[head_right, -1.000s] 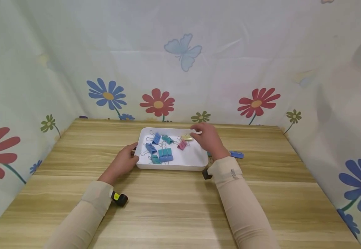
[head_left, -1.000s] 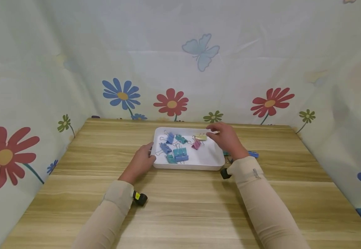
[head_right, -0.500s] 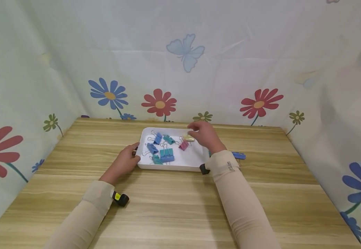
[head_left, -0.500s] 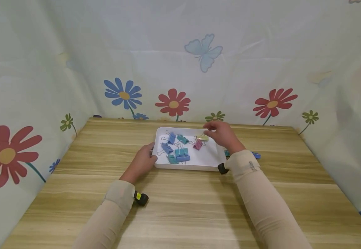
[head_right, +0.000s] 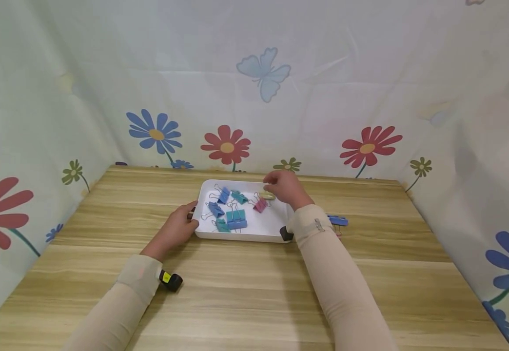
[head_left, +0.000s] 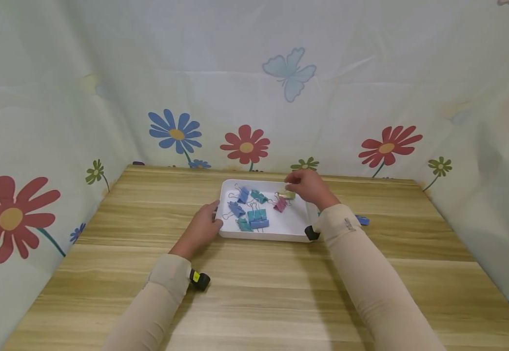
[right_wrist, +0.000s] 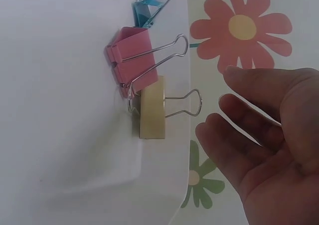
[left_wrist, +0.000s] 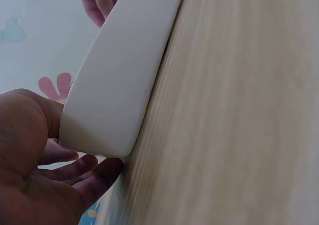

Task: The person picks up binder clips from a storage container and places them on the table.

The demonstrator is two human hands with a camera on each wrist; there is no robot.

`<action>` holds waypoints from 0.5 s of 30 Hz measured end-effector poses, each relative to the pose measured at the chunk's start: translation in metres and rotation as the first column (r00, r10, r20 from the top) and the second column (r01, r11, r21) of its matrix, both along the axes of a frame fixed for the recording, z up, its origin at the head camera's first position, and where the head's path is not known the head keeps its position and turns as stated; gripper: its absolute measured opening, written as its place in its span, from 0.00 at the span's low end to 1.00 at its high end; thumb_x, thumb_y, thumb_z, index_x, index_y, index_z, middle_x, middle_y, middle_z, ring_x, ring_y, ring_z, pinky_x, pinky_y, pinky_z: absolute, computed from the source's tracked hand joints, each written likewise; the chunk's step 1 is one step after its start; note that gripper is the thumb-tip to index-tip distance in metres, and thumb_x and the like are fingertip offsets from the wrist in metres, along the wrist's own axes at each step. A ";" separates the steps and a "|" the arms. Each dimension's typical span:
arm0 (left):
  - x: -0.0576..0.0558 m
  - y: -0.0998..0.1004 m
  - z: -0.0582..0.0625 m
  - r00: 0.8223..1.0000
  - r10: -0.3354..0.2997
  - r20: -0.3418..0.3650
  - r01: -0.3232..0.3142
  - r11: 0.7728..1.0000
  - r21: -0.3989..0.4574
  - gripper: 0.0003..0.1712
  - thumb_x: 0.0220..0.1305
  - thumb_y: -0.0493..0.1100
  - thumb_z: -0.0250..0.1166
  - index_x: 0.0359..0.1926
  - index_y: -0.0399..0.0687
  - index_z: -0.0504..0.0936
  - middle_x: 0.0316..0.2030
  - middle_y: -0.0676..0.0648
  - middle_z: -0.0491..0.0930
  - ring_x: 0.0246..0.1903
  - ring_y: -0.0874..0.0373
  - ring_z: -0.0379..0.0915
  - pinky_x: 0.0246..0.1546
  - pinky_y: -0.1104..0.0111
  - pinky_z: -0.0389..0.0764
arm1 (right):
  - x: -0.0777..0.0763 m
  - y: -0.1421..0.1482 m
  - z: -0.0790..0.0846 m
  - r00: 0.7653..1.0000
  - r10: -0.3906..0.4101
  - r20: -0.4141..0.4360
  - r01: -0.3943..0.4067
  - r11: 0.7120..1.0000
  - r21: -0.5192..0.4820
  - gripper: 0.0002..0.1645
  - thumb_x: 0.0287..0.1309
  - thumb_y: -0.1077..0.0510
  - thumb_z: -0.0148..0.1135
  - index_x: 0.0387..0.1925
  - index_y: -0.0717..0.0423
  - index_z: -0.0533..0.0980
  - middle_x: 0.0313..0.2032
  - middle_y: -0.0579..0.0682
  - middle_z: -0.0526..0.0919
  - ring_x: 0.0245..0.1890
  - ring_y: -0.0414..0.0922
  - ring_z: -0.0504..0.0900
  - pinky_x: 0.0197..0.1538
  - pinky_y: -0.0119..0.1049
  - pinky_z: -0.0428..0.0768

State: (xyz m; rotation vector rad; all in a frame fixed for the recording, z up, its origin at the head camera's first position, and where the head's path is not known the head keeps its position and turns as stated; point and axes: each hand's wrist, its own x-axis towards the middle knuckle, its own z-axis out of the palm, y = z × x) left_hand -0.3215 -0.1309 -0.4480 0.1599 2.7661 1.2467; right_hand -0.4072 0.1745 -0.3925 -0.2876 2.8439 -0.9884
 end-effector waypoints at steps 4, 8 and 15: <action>0.000 -0.001 0.001 1.000 -0.006 -0.001 0.006 1.000 -0.005 0.37 0.64 0.37 0.52 0.73 0.37 0.55 0.66 0.34 0.65 0.62 0.45 0.69 0.63 0.53 0.72 | -0.005 -0.003 -0.002 1.000 0.001 0.027 -0.002 1.000 0.022 0.16 0.62 0.56 0.61 0.50 0.56 0.80 0.47 0.54 0.82 0.47 0.51 0.78 0.52 0.46 0.80; -0.001 -0.002 0.001 1.000 -0.010 -0.008 0.010 1.000 -0.007 0.37 0.63 0.37 0.52 0.73 0.36 0.55 0.65 0.34 0.66 0.61 0.45 0.69 0.63 0.53 0.72 | -0.009 -0.006 -0.004 0.999 0.013 0.036 -0.015 0.998 0.060 0.14 0.62 0.58 0.61 0.47 0.58 0.81 0.44 0.54 0.83 0.44 0.50 0.79 0.49 0.45 0.81; -0.004 -0.002 -0.002 1.000 -0.009 -0.013 0.009 1.000 -0.010 0.37 0.63 0.37 0.52 0.73 0.37 0.55 0.65 0.34 0.66 0.62 0.45 0.69 0.63 0.54 0.72 | -0.013 -0.010 -0.009 0.999 0.040 -0.008 -0.038 0.993 0.116 0.10 0.61 0.61 0.60 0.42 0.59 0.83 0.41 0.55 0.85 0.41 0.49 0.80 0.48 0.43 0.82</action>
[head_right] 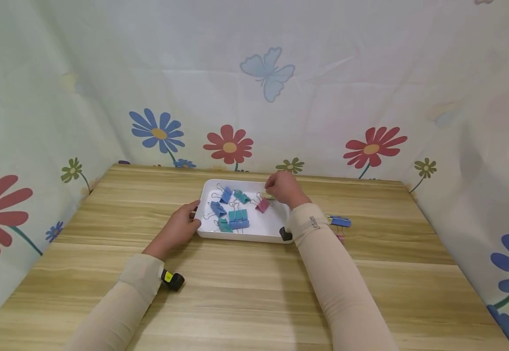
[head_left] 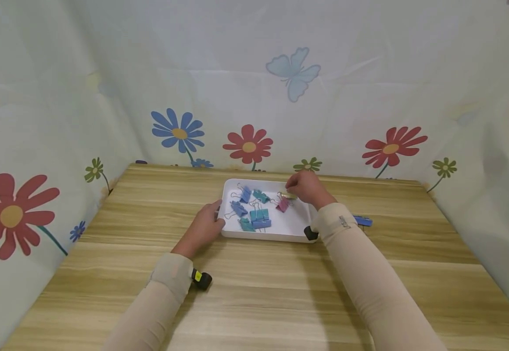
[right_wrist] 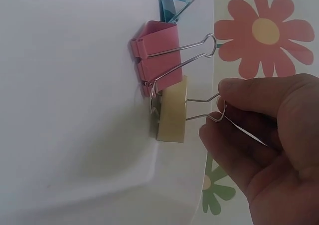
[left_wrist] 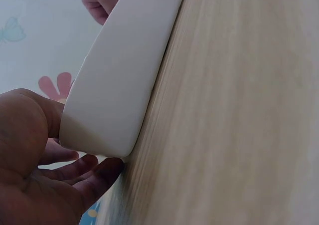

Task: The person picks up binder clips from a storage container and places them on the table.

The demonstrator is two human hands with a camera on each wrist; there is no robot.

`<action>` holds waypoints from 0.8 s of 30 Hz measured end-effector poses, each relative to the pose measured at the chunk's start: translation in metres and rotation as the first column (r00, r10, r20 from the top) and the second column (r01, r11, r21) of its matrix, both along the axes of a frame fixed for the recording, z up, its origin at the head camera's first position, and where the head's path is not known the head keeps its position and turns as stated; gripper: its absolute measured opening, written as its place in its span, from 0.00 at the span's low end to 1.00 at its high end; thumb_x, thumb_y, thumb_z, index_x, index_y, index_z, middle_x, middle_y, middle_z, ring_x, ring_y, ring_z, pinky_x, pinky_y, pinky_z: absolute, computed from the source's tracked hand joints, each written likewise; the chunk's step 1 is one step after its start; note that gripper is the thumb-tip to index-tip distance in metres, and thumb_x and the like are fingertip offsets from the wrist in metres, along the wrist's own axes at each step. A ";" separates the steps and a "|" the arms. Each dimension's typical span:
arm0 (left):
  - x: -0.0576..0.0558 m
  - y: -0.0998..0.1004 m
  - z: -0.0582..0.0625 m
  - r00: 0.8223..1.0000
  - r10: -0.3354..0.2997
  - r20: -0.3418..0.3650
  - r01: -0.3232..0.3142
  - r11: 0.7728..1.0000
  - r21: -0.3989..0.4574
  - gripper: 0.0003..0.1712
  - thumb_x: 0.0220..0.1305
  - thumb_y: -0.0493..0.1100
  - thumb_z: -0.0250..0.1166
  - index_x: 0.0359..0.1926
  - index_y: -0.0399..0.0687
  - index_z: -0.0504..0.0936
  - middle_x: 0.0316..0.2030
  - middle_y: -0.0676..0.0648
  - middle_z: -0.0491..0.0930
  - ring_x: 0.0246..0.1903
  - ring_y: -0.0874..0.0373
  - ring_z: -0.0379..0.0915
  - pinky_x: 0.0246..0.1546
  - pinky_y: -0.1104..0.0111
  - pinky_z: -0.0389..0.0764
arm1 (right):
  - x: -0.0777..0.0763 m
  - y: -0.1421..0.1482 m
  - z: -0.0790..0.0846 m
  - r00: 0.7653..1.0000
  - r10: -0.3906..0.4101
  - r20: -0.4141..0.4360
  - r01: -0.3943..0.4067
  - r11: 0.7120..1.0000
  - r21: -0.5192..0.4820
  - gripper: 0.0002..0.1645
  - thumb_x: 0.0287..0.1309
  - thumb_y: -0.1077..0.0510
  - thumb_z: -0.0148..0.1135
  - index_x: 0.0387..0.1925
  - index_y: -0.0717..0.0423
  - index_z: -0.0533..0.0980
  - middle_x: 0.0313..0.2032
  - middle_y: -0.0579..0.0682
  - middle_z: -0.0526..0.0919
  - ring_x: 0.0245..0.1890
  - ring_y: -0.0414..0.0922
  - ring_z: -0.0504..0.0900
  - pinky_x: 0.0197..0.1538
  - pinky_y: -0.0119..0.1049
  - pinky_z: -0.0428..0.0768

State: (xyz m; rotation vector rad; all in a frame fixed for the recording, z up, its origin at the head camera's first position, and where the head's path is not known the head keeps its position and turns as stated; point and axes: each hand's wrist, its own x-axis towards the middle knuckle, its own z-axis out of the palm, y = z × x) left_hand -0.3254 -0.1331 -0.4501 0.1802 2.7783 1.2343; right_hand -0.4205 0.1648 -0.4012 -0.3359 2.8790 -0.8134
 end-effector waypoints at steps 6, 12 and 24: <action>0.000 0.000 0.000 1.000 0.007 0.004 -0.007 1.000 -0.011 0.37 0.64 0.38 0.52 0.73 0.38 0.55 0.65 0.35 0.66 0.62 0.45 0.69 0.64 0.54 0.71 | -0.003 -0.001 -0.003 1.000 -0.009 0.010 0.009 1.000 0.022 0.10 0.61 0.62 0.60 0.42 0.59 0.83 0.40 0.55 0.85 0.39 0.49 0.80 0.47 0.42 0.82; 0.000 0.001 0.000 1.000 0.010 0.009 -0.010 1.000 -0.019 0.37 0.64 0.38 0.52 0.73 0.38 0.55 0.65 0.35 0.66 0.62 0.45 0.69 0.64 0.54 0.71 | -0.005 -0.001 -0.004 1.000 -0.010 0.014 0.010 0.999 0.036 0.10 0.60 0.63 0.61 0.42 0.59 0.83 0.40 0.55 0.85 0.40 0.49 0.81 0.48 0.43 0.83; -0.002 0.001 -0.003 1.000 0.015 0.002 -0.015 1.000 -0.002 0.37 0.62 0.37 0.52 0.73 0.36 0.56 0.64 0.33 0.66 0.62 0.45 0.68 0.64 0.53 0.70 | -0.005 0.001 -0.003 0.999 0.027 -0.040 -0.023 0.995 0.096 0.07 0.58 0.63 0.62 0.36 0.57 0.85 0.37 0.53 0.86 0.38 0.48 0.80 0.45 0.42 0.82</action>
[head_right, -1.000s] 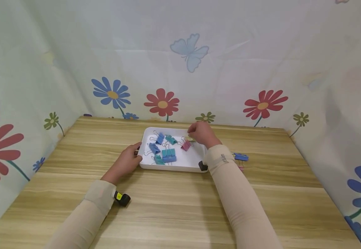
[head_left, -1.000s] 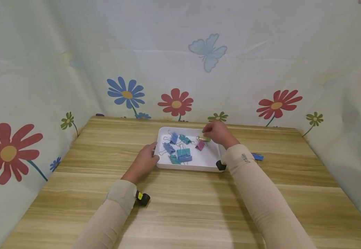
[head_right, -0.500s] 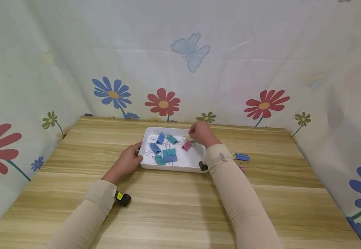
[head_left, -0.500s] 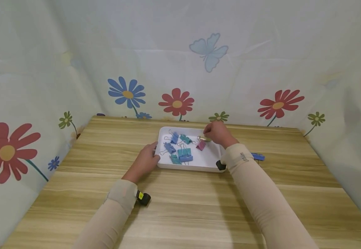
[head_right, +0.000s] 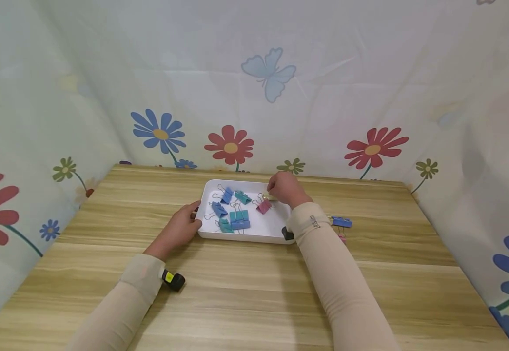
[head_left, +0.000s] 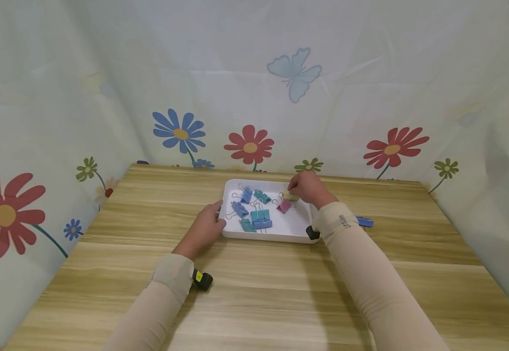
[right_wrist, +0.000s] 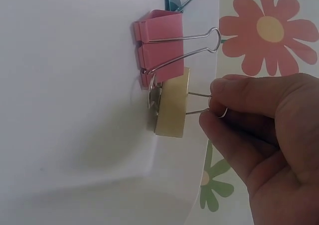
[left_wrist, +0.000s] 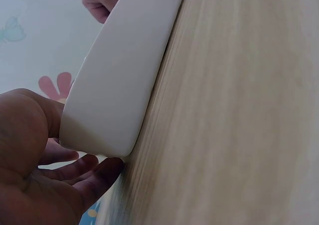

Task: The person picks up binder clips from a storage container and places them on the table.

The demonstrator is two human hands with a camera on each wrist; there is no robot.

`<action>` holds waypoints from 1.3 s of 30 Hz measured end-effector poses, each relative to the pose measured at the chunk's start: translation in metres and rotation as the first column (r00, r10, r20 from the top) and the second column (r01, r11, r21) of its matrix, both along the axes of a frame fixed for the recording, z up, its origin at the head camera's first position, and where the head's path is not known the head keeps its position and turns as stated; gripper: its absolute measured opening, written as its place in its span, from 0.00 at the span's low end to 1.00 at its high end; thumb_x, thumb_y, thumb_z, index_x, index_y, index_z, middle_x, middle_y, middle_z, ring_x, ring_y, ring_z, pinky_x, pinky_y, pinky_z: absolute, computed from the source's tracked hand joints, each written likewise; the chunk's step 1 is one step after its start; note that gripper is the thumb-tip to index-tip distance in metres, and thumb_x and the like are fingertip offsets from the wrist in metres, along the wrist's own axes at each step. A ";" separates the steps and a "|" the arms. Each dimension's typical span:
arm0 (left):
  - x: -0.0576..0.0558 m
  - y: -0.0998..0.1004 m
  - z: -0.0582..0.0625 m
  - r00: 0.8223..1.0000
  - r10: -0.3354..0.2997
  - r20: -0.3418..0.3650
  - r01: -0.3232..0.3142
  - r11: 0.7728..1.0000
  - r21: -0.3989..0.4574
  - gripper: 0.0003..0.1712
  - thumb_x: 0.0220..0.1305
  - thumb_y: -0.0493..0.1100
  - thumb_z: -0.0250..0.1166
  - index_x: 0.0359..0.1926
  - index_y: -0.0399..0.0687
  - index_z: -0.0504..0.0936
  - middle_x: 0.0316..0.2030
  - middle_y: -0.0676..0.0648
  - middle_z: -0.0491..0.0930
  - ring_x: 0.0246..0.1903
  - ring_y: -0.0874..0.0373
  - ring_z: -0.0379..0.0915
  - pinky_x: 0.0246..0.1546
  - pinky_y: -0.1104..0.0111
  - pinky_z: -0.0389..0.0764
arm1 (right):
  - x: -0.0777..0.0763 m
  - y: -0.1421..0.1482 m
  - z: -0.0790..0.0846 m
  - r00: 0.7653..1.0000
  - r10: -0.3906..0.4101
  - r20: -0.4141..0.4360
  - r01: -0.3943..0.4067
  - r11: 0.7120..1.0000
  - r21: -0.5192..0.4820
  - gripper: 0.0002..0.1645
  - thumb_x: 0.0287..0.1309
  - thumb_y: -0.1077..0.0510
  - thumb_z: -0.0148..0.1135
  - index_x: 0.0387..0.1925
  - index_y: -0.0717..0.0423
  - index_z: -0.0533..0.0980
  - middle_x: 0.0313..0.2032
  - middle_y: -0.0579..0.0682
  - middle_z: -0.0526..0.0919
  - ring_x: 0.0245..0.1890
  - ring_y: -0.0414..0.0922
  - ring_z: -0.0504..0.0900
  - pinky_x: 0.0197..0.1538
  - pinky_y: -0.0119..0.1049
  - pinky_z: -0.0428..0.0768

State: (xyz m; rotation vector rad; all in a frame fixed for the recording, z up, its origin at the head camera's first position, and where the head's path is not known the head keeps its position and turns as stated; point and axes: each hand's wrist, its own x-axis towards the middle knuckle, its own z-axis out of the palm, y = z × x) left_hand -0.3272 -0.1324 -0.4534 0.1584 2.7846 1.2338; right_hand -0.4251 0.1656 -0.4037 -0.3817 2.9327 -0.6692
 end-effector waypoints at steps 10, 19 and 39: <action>0.002 0.003 0.001 1.000 -0.006 -0.005 0.006 1.000 -0.005 0.37 0.62 0.37 0.52 0.73 0.36 0.56 0.64 0.33 0.66 0.62 0.44 0.68 0.65 0.52 0.70 | 0.004 0.006 0.005 1.000 0.004 -0.001 -0.004 1.000 0.021 0.08 0.58 0.62 0.62 0.37 0.57 0.85 0.38 0.54 0.86 0.39 0.48 0.82 0.46 0.43 0.82; 0.003 0.005 0.001 1.000 -0.009 0.008 0.009 1.000 0.001 0.37 0.63 0.37 0.52 0.73 0.37 0.56 0.65 0.33 0.66 0.63 0.44 0.68 0.65 0.53 0.69 | 0.011 0.011 0.012 0.999 0.029 -0.044 -0.026 0.998 0.055 0.08 0.59 0.61 0.63 0.37 0.57 0.85 0.37 0.53 0.87 0.37 0.47 0.82 0.43 0.42 0.83; 0.004 0.001 0.003 1.000 -0.014 0.008 0.014 1.000 0.002 0.37 0.64 0.38 0.51 0.73 0.36 0.54 0.67 0.34 0.63 0.66 0.44 0.64 0.67 0.52 0.67 | 0.023 0.018 0.025 0.987 0.068 -0.149 -0.060 0.997 0.057 0.08 0.59 0.62 0.61 0.36 0.58 0.85 0.35 0.53 0.87 0.36 0.47 0.82 0.43 0.42 0.83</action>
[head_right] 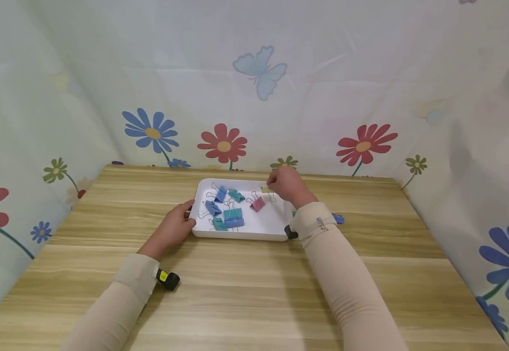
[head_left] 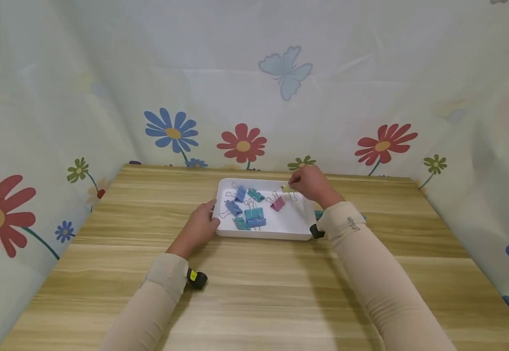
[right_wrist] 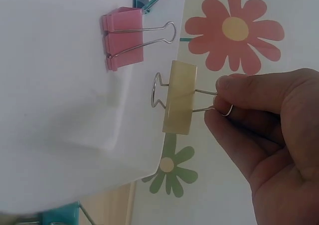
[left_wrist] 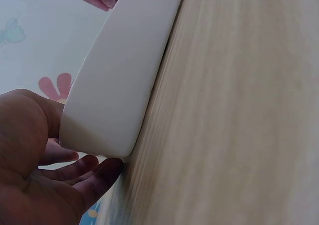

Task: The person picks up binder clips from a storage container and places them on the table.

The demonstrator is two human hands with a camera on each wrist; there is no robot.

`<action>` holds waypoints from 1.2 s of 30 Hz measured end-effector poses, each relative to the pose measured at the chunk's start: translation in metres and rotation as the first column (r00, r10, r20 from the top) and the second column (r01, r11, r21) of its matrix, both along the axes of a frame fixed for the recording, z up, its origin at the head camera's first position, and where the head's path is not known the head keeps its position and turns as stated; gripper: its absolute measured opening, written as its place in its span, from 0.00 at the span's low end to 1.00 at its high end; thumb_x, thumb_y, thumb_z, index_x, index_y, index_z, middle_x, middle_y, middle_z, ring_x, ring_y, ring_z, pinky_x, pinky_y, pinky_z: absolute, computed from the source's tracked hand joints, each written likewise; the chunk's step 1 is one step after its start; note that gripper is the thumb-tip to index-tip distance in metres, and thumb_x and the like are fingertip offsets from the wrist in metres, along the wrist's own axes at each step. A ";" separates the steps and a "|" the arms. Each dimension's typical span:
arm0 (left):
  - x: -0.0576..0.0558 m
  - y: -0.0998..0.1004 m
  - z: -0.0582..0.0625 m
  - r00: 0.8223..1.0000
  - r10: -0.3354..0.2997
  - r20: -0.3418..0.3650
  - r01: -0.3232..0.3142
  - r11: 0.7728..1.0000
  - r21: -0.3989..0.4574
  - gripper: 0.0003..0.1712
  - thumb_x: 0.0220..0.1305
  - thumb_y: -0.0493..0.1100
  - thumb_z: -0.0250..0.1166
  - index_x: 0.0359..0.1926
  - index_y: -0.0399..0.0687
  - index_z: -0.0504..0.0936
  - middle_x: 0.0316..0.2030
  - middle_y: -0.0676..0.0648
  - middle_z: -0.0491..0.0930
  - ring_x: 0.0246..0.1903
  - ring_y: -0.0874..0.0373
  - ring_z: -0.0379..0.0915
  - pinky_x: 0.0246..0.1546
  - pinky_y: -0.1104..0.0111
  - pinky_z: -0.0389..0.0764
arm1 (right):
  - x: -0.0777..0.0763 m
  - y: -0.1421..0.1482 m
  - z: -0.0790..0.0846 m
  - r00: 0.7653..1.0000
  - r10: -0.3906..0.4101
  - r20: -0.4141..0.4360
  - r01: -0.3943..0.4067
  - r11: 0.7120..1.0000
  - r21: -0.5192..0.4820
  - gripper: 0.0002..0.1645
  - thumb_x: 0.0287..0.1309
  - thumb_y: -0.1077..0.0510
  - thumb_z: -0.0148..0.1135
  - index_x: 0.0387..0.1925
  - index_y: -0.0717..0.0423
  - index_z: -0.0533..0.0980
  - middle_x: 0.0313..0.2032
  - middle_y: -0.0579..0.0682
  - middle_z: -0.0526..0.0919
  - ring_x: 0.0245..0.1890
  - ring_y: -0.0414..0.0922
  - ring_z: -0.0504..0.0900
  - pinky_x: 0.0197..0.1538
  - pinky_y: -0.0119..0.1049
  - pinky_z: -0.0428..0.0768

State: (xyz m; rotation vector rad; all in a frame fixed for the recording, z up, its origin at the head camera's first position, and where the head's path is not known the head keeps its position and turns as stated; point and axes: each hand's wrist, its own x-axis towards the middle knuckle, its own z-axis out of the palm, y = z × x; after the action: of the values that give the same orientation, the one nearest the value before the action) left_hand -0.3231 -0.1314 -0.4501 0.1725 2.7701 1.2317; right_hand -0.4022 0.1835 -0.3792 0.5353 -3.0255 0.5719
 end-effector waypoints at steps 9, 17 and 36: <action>0.002 0.001 0.003 1.000 -0.001 0.000 0.001 1.000 0.006 0.37 0.65 0.37 0.51 0.73 0.36 0.53 0.66 0.33 0.64 0.65 0.44 0.65 0.66 0.52 0.68 | 0.014 0.004 0.009 0.997 0.036 -0.067 -0.038 0.999 -0.028 0.08 0.59 0.62 0.61 0.36 0.59 0.85 0.35 0.54 0.88 0.37 0.48 0.83 0.44 0.44 0.83; 0.004 0.002 0.005 1.000 0.004 0.006 -0.004 1.000 0.001 0.37 0.65 0.37 0.51 0.74 0.37 0.54 0.65 0.34 0.64 0.64 0.44 0.66 0.65 0.53 0.69 | 0.028 0.012 0.013 0.996 0.028 -0.088 -0.034 0.997 -0.074 0.09 0.61 0.60 0.61 0.36 0.59 0.85 0.34 0.53 0.87 0.35 0.47 0.83 0.41 0.44 0.83; 0.008 0.004 0.007 1.000 0.010 0.027 -0.010 1.000 -0.004 0.37 0.66 0.39 0.50 0.74 0.38 0.52 0.67 0.35 0.63 0.66 0.44 0.64 0.67 0.52 0.67 | 0.063 0.034 0.019 0.978 0.021 -0.209 -0.047 0.991 -0.122 0.08 0.59 0.61 0.63 0.37 0.58 0.85 0.36 0.53 0.86 0.33 0.47 0.82 0.40 0.44 0.84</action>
State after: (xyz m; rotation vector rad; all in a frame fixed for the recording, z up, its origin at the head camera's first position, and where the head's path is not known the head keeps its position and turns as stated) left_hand -0.3155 -0.1278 -0.4434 0.1409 2.7537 1.2223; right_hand -0.3397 0.2173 -0.3600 0.6004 -2.7680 0.6590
